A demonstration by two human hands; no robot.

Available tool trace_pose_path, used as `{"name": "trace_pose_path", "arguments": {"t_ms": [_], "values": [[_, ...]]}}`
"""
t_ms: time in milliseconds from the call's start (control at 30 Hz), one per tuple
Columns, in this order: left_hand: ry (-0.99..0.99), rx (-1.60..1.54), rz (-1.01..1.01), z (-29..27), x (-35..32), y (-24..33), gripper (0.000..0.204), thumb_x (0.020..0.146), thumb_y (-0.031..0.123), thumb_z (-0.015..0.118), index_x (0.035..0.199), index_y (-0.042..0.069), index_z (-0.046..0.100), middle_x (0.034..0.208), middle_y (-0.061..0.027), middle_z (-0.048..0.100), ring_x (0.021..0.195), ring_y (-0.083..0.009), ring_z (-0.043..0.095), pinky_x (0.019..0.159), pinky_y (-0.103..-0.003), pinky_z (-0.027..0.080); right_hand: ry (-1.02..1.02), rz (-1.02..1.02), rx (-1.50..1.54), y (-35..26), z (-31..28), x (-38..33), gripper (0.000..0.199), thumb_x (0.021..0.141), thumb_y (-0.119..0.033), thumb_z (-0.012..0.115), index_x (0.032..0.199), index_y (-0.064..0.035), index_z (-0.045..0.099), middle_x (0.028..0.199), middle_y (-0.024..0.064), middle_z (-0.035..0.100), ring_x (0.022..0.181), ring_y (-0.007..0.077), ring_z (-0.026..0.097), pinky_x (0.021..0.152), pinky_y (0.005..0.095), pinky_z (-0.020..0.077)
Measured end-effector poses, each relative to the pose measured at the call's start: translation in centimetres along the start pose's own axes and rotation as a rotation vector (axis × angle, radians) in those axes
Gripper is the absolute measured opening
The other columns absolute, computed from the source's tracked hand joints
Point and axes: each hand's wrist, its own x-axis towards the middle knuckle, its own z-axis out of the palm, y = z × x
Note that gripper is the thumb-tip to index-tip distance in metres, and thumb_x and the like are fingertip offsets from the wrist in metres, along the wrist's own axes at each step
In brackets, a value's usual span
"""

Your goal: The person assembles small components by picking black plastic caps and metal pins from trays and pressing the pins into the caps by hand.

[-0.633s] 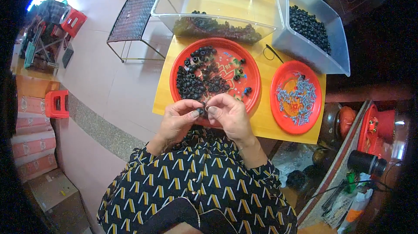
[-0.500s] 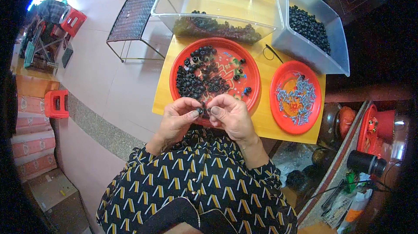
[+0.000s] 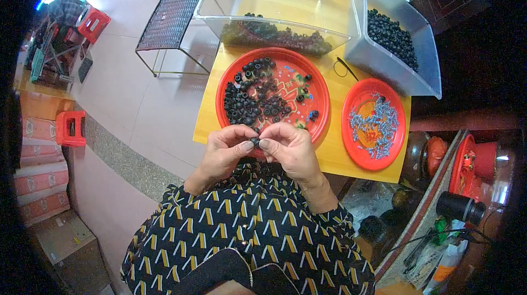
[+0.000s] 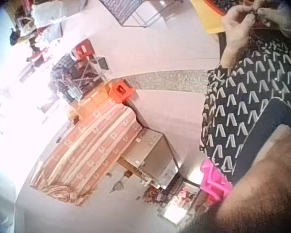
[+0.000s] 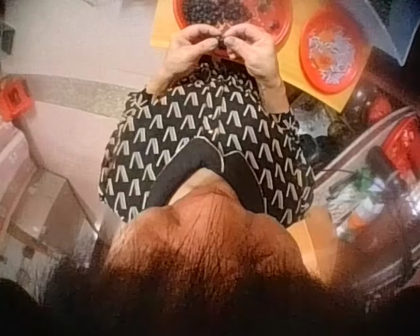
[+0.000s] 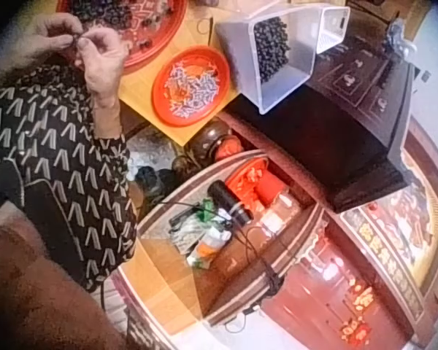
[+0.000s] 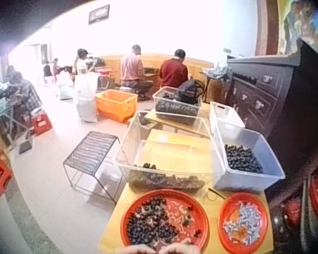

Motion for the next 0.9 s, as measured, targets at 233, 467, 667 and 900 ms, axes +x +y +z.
{"name": "trace_pose_path", "arguments": {"t_ms": [233,467,667,900], "values": [[-0.027,0.279,0.222,0.4,-0.1,0.4,0.018,0.079,0.000,0.060,0.096,-0.005,0.058,0.092,-0.0063,0.057,0.086,-0.0129,0.055,0.076,-0.024,0.045,-0.001,-0.039,-0.098,-0.1,0.2,-0.2,0.012,0.080,-0.009,0.062,0.087,-0.0003,0.057,0.071,0.0008,0.057,0.057,0.0048,0.050,0.050,0.0171,0.0414],[-0.068,0.718,0.570,0.2,0.0,1.1,0.020,0.071,-0.002,0.064,0.091,0.000,0.061,0.080,-0.0072,0.054,0.071,-0.0171,0.051,0.065,-0.027,0.041,-0.184,0.197,0.210,0.7,-0.3,0.3,0.020,0.084,-0.017,0.059,0.090,0.0015,0.054,0.074,0.0032,0.056,0.059,0.0077,0.051,0.052,0.0191,0.0428],[-0.182,0.760,0.672,0.5,0.4,1.5,0.021,0.069,0.001,0.066,0.089,0.002,0.061,0.072,-0.0056,0.052,0.065,-0.0198,0.049,0.062,-0.030,0.040,-0.386,0.217,0.439,1.4,-0.7,-0.3,0.023,0.083,-0.020,0.059,0.093,0.0002,0.052,0.072,0.0028,0.053,0.058,0.0073,0.046,0.050,0.0196,0.0382],[-0.223,0.700,0.696,0.5,0.7,1.1,0.019,0.070,0.006,0.067,0.088,0.000,0.061,0.070,-0.0061,0.052,0.065,-0.0199,0.049,0.060,-0.030,0.040,-0.371,0.191,0.484,2.1,-0.3,-0.4,0.022,0.082,-0.021,0.061,0.087,-0.0026,0.050,0.071,0.0013,0.050,0.056,0.0067,0.044,0.049,0.0191,0.0368]]}}
